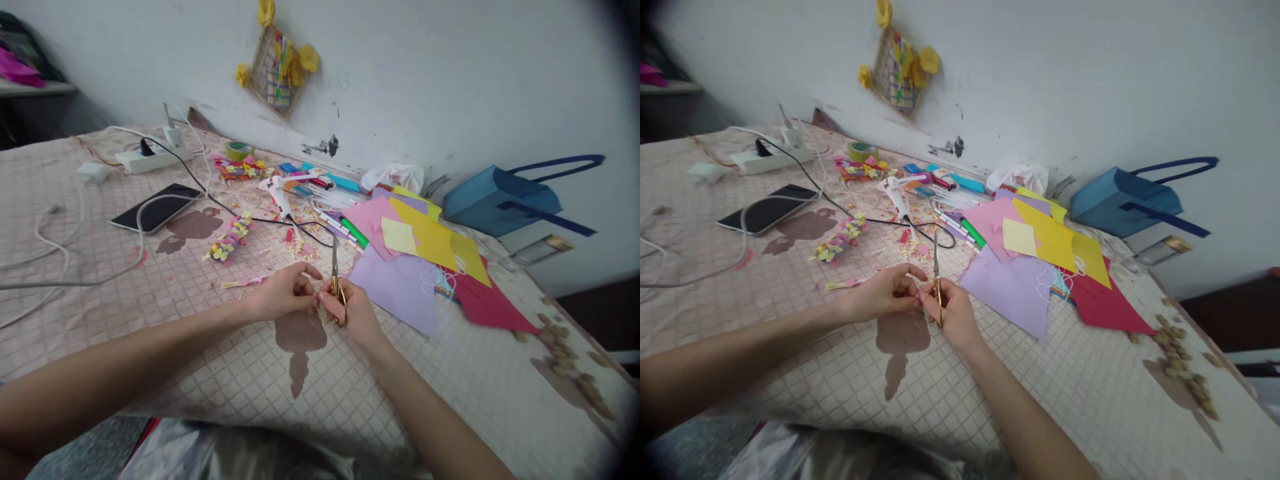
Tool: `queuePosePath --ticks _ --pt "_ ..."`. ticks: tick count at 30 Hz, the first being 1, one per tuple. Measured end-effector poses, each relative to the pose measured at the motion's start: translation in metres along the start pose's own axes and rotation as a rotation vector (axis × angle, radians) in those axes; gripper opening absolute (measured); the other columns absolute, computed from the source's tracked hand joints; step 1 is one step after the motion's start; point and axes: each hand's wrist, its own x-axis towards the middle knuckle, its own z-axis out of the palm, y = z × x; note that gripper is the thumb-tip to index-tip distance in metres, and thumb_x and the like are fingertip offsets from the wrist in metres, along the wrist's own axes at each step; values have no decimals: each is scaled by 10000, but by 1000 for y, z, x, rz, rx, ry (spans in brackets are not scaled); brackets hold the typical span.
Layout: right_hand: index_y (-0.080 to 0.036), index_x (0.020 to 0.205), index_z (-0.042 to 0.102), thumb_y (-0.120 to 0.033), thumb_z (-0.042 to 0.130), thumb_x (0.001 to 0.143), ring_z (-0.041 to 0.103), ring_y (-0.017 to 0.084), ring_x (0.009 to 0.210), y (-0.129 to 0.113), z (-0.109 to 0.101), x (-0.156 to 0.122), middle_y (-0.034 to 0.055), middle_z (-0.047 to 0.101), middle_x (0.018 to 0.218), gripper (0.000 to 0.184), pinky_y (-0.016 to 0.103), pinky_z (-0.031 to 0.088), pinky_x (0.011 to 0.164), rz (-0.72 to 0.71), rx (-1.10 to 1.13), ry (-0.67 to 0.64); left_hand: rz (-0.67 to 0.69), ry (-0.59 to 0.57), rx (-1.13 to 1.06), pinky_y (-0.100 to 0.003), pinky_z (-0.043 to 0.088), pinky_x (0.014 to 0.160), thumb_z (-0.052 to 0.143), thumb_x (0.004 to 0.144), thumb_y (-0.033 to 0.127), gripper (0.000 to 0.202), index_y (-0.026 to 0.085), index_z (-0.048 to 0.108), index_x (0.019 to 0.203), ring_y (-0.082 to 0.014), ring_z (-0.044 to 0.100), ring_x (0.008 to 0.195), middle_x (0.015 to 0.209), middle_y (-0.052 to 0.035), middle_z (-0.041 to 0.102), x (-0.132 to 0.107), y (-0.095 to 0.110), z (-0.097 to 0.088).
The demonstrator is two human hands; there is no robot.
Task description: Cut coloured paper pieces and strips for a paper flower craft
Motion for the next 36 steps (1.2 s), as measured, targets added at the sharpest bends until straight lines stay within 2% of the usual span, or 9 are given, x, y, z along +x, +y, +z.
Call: queuePosePath --ticks 6,11,18,25,36 --pt "-163 729 542 -368 590 747 424 66 408 0 -1 1 -54 467 473 211 176 288 387 38 54 55 -42 71 -112 -211 431 564 676 686 262 318 115 518 921 -93 580 589 660 2 613 4 2 -2" --pt "-165 719 531 -367 613 732 394 60 397 5 3 2 -62 445 456 218 178 284 392 54 172 81 -63 66 -181 -219 451 626 741 612 256 317 98 554 813 -96 589 661 731 -30 637 4 2 0" --pt "-172 714 525 -367 593 752 388 62 416 5 4 0 -59 441 486 210 183 306 410 37 195 66 -150 105 -128 -173 412 502 681 695 342 261 105 582 744 -67 559 536 608 -6 621 1 7 1" --pt "-172 724 539 -347 599 753 400 57 412 3 1 0 -58 459 497 187 176 298 399 33 174 90 -229 95 -207 -181 432 521 666 719 321 237 108 564 729 -63 575 536 676 -22 663 0 14 1" --pt "-171 717 533 -350 580 757 429 68 410 1 0 0 -56 467 466 190 178 316 402 16 61 92 -213 66 -197 -190 465 549 665 720 320 236 104 573 752 -71 592 551 656 -21 660 1 10 2"
